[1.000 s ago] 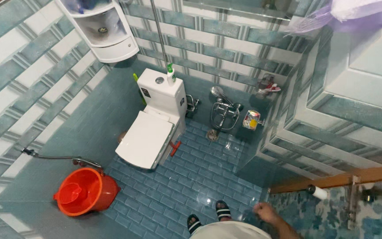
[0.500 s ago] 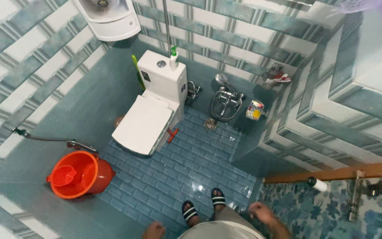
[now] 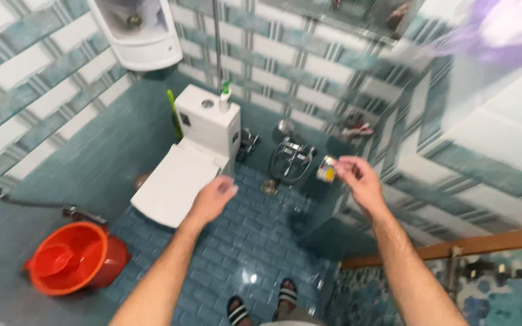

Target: The person rinses a loofah under a tap, applies liquid soap from a bottle, and rubs the loofah with their hands to create foam.

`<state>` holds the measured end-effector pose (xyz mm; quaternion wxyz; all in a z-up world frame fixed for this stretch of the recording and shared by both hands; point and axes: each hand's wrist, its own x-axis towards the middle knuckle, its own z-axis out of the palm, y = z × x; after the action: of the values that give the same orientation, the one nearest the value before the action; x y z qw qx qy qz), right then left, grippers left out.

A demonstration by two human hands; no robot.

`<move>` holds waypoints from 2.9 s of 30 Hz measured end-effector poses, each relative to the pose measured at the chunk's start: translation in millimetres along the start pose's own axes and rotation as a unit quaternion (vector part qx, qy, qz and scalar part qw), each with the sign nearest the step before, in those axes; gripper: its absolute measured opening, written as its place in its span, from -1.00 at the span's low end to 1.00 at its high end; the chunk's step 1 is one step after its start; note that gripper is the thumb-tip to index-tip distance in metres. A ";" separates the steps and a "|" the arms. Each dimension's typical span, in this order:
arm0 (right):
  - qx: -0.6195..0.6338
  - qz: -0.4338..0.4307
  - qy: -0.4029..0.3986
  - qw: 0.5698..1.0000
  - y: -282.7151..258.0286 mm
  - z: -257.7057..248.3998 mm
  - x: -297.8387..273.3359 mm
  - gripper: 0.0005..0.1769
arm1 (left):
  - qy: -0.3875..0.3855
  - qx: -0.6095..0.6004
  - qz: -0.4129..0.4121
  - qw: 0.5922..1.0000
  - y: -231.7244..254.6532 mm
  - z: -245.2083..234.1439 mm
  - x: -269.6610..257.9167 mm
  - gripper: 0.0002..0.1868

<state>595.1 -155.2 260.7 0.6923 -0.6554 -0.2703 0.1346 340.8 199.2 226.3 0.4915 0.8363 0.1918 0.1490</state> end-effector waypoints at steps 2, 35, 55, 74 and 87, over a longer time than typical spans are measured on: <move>-0.003 -0.077 0.001 0.997 -83.1 7.5 19.4 -0.67 | -0.005 -0.103 0.093 0.990 100.5 -4.6 38.4 -0.61; -0.038 -0.381 0.077 0.920 -359.6 -44.2 -9.4 -0.88 | 0.054 0.038 0.357 0.932 631.4 71.0 191.0 -0.66; -0.057 -0.368 0.123 0.920 -361.4 -30.8 -29.6 -0.92 | 0.060 -0.093 0.457 0.882 640.4 67.2 233.6 -0.90; -0.173 -0.371 0.241 0.880 -402.3 43.8 8.4 -0.85 | -0.095 -0.142 0.581 0.796 591.8 12.4 237.4 -0.83; -0.524 -0.369 0.243 0.728 -479.9 51.3 32.5 -0.75 | -0.288 -0.205 0.525 0.774 595.0 -3.6 231.4 -0.83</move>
<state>512.8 -145.1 737.3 0.2760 -0.7729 -0.3412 -0.4583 647.0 46.3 765.2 0.5285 0.6904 -0.4630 0.1721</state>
